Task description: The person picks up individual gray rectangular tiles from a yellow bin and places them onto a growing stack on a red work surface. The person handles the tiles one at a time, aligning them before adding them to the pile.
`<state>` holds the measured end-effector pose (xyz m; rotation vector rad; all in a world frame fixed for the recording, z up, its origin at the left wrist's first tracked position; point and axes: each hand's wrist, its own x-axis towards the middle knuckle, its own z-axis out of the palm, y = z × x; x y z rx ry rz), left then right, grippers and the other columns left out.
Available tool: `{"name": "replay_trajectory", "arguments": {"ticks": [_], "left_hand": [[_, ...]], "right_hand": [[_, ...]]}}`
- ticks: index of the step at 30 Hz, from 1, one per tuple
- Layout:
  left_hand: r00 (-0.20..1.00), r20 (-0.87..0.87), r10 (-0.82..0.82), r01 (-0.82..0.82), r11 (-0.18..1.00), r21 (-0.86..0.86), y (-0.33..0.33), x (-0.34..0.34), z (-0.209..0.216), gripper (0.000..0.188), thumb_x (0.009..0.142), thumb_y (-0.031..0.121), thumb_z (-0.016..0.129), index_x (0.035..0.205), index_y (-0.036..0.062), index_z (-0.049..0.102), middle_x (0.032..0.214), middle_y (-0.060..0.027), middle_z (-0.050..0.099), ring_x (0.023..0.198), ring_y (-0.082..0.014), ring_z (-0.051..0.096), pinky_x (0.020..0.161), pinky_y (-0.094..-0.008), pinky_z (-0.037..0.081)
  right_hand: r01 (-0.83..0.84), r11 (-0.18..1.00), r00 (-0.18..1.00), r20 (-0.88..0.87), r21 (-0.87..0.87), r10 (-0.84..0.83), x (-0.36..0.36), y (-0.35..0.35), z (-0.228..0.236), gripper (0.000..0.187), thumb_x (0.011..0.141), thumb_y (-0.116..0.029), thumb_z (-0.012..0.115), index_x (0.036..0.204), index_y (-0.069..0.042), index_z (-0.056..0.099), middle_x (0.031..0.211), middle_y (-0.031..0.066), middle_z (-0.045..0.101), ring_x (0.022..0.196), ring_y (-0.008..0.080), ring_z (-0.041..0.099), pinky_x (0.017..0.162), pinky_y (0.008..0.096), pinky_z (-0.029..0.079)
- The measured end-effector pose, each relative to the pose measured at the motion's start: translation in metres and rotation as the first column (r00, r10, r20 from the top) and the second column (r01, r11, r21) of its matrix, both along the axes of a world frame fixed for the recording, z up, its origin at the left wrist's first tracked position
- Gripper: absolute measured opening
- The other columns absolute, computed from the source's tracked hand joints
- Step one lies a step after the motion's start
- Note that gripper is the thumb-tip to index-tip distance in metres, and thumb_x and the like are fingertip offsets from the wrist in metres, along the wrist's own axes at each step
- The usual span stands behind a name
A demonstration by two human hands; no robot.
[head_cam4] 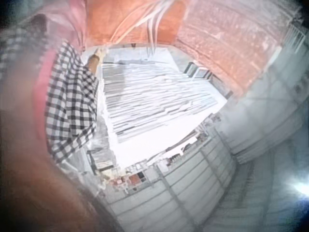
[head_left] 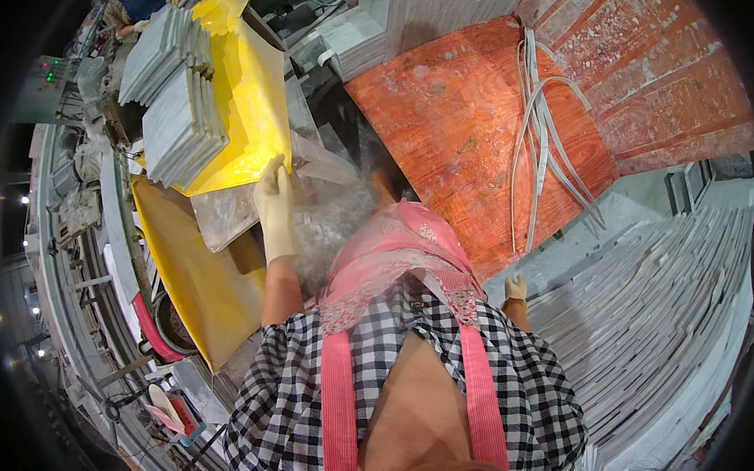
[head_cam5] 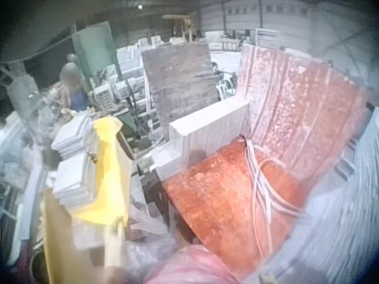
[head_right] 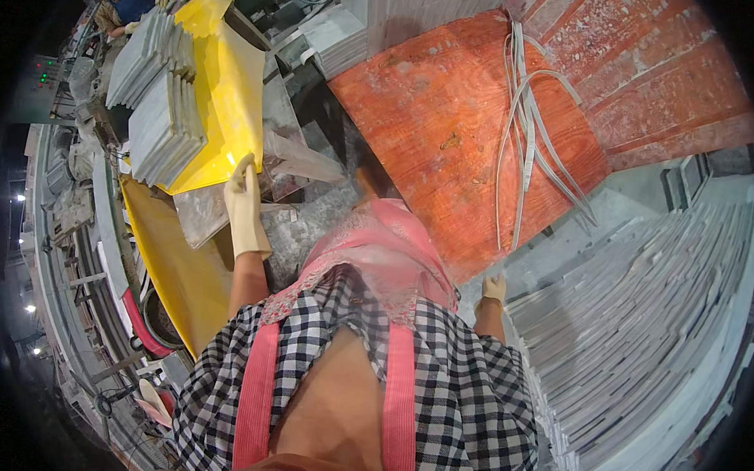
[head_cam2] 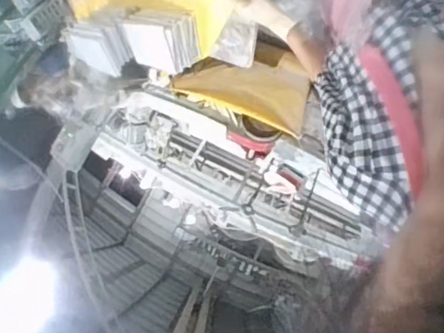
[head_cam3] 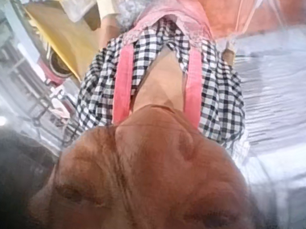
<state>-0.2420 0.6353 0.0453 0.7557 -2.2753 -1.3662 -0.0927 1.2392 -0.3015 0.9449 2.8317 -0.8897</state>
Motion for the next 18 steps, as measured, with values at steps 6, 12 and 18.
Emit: {"name": "replay_trajectory", "arguments": {"ticks": [6, 12, 18], "left_hand": [[0.994, 0.077, -0.072, 0.085, 0.980, -0.182, 0.028, 0.012, 0.023, 0.030, 0.101, 0.011, 0.058, 0.127, -0.0031, 0.066, 0.127, -0.0166, 0.068, 0.115, -0.0223, 0.065, 0.101, -0.0327, 0.048], [0.991, 0.007, -0.134, 0.132, 0.960, -0.246, 0.043, 0.005, 0.041, 0.029, 0.100, 0.014, 0.061, 0.124, 0.0024, 0.070, 0.112, -0.0092, 0.073, 0.104, -0.0132, 0.065, 0.093, -0.0281, 0.049], [0.969, -0.028, -0.247, 0.214, 0.886, -0.411, 0.058, 0.008, 0.044, 0.026, 0.096, 0.009, 0.062, 0.118, -0.0004, 0.071, 0.122, -0.0178, 0.071, 0.113, -0.0289, 0.068, 0.096, -0.0355, 0.052]], "right_hand": [[0.018, 0.897, 0.981, 0.183, -0.442, 0.070, -0.068, -0.041, 0.041, 0.039, 0.091, -0.033, 0.055, 0.111, -0.004, 0.071, 0.101, 0.0211, 0.069, 0.097, 0.0348, 0.065, 0.086, 0.0435, 0.050], [-0.043, 0.912, 0.985, 0.135, -0.409, 0.107, -0.081, -0.070, 0.074, 0.033, 0.089, -0.027, 0.056, 0.102, 0.000, 0.070, 0.094, 0.0198, 0.067, 0.087, 0.0240, 0.061, 0.080, 0.0415, 0.049], [0.028, 0.886, 0.988, 0.146, -0.463, 0.046, -0.077, -0.056, 0.032, 0.035, 0.089, -0.028, 0.060, 0.102, 0.002, 0.072, 0.097, 0.0173, 0.071, 0.091, 0.0248, 0.066, 0.085, 0.0402, 0.051]]}}
